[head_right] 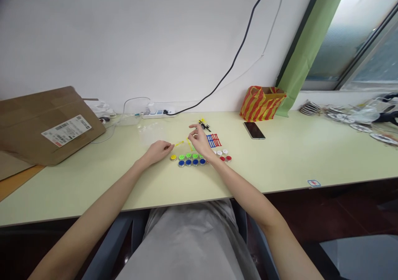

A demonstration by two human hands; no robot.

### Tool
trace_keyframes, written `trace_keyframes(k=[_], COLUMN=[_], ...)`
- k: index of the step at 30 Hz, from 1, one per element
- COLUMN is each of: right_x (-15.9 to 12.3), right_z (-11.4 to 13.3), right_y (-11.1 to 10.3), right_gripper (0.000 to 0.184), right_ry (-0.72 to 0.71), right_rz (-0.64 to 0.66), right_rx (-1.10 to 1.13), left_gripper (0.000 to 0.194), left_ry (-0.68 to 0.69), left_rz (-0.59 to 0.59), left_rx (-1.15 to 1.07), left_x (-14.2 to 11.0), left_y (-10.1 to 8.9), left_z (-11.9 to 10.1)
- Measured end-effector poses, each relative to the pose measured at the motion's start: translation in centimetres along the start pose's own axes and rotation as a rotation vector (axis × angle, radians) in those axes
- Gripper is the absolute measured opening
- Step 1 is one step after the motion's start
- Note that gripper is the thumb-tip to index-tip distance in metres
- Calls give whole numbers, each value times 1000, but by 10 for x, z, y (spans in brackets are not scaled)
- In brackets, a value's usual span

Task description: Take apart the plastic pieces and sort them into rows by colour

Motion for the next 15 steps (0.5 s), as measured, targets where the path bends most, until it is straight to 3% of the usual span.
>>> trace_keyframes(k=[6,11,15], right_x=[0,-1,0], right_z=[1,3,4], right_y=[0,-5,-9], right_gripper=[35,46,49], right_ry=[-69,-80,-102], right_rz=[-4,-80,-129], right_rx=[-79,-74,-86], left_gripper=[49,31,33], left_ry=[-59,-89,-47], left_rz=[41,-5,17], left_rx=[59,88,52], left_x=[0,2,5], left_y=[4,1,5], left_z=[11,16,12])
Point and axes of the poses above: each hand's wrist, its own x-axis towards the middle knuckle, its own y-axis out of the palm, z = x × y, the point moved 6 cm from there along x, towards the middle knuckle, and after that the axes turned 7 degrees about y, right-handed, at the moved point
